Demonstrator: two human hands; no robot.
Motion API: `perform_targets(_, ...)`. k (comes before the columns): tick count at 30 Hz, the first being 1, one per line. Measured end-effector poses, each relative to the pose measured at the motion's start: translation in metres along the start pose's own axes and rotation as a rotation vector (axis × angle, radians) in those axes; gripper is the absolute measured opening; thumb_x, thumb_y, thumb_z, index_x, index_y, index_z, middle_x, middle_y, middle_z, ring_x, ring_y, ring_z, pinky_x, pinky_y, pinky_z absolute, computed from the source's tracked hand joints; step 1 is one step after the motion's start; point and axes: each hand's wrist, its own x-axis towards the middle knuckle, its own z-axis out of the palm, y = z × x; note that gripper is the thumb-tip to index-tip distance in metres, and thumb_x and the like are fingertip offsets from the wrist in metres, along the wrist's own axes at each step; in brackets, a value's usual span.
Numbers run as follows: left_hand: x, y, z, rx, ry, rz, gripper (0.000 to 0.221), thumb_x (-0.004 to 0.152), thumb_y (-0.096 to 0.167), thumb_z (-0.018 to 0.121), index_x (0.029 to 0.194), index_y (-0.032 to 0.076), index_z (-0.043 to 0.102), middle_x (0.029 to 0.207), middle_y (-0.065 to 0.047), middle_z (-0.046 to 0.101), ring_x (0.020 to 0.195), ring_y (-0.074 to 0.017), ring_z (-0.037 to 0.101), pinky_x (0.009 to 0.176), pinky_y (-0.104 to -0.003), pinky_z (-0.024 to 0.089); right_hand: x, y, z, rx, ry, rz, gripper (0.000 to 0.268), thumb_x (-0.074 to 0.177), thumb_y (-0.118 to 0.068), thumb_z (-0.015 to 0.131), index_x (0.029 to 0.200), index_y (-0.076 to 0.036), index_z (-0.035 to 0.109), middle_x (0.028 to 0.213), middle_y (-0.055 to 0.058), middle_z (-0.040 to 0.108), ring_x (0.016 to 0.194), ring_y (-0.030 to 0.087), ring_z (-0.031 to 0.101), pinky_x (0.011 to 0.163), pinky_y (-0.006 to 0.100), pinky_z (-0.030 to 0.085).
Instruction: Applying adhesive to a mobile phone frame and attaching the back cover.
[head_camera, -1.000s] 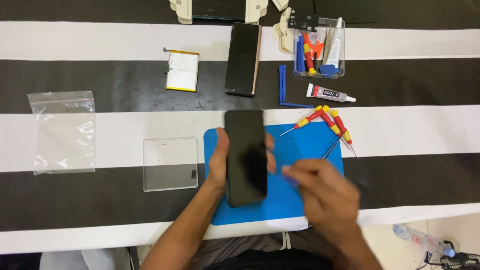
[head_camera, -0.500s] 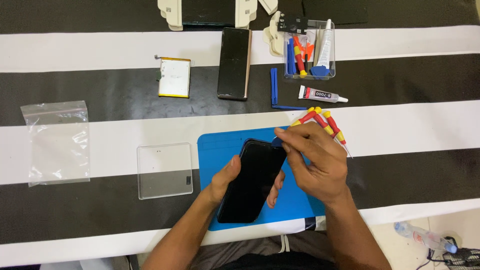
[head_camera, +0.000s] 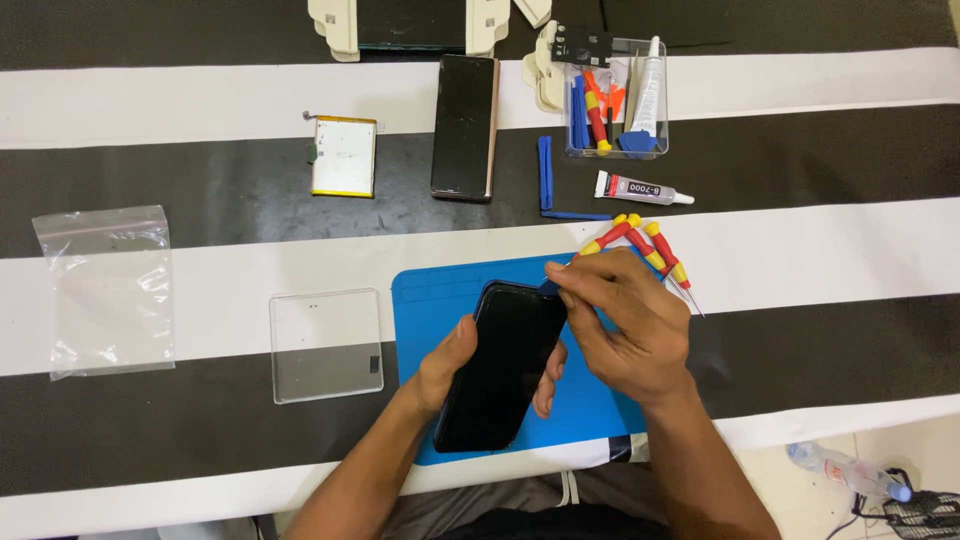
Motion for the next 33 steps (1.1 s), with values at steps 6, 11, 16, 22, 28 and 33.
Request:
perform_targets(6, -0.001, -0.002, -0.004, 0.009, 0.010, -0.011, 0.094, 0.097, 0.076, 0.028, 0.114, -0.009, 0.067, 0.079, -0.026, 0.070, 0.077, -0.0293, 0.073, 0.069, -0.038, 0.061, 0.000, 0.001, -0.001, 0.002, -0.016, 0.022, 0.022, 0.088, 0.014, 0.068, 0.103, 0.003, 0.080, 0.085, 0.015, 0.072, 0.062, 0.024, 0.063, 0.059, 0.035, 0.056)
perform_targets(11, -0.003, -0.003, -0.003, 0.022, 0.021, -0.012, 0.088, 0.099, 0.073, 0.031, 0.115, -0.005, 0.068, 0.079, -0.023, 0.071, 0.077, -0.0257, 0.072, 0.069, -0.037, 0.061, 0.008, 0.003, -0.005, 0.040, -0.075, 0.012, 0.023, 0.089, 0.014, 0.067, 0.104, 0.002, 0.080, 0.085, 0.016, 0.072, 0.063, 0.028, 0.065, 0.060, 0.037, 0.056)
perform_targets(16, -0.001, 0.001, -0.005, 0.063, 0.014, -0.015, 0.087, 0.100, 0.072, 0.030, 0.115, -0.005, 0.068, 0.079, -0.023, 0.072, 0.079, -0.0262, 0.074, 0.069, -0.038, 0.061, 0.011, 0.005, -0.009, 0.036, -0.146, -0.128, 0.028, 0.087, 0.019, 0.063, 0.104, 0.004, 0.078, 0.088, 0.023, 0.069, 0.066, 0.039, 0.064, 0.063, 0.045, 0.056)
perform_targets(22, -0.004, -0.005, -0.010, 0.091, 0.031, -0.079, 0.090, 0.098, 0.075, 0.030, 0.115, -0.005, 0.068, 0.079, -0.024, 0.072, 0.077, -0.0281, 0.073, 0.074, -0.043, 0.061, 0.019, 0.012, -0.017, 0.169, -0.234, 0.081, 0.030, 0.083, 0.017, 0.063, 0.104, 0.002, 0.079, 0.085, 0.018, 0.074, 0.067, 0.030, 0.069, 0.066, 0.042, 0.059)
perform_targets(28, -0.002, 0.002, -0.005, 0.106, 0.018, -0.110, 0.088, 0.097, 0.076, 0.032, 0.121, -0.001, 0.067, 0.083, -0.023, 0.073, 0.082, -0.0288, 0.074, 0.079, -0.046, 0.061, 0.020, 0.023, -0.017, 0.387, -0.266, 0.232, 0.022, 0.090, 0.012, 0.064, 0.106, 0.004, 0.077, 0.087, 0.018, 0.074, 0.069, 0.022, 0.064, 0.067, 0.039, 0.056)
perform_targets(33, -0.006, -0.009, -0.012, 0.084, 0.052, -0.157, 0.090, 0.097, 0.076, 0.031, 0.122, -0.003, 0.066, 0.090, -0.025, 0.074, 0.087, -0.0314, 0.074, 0.083, -0.048, 0.061, 0.025, 0.027, -0.018, 0.445, -0.383, 0.342, 0.022, 0.093, 0.007, 0.061, 0.110, 0.006, 0.074, 0.085, 0.022, 0.070, 0.068, 0.024, 0.058, 0.064, 0.043, 0.051)
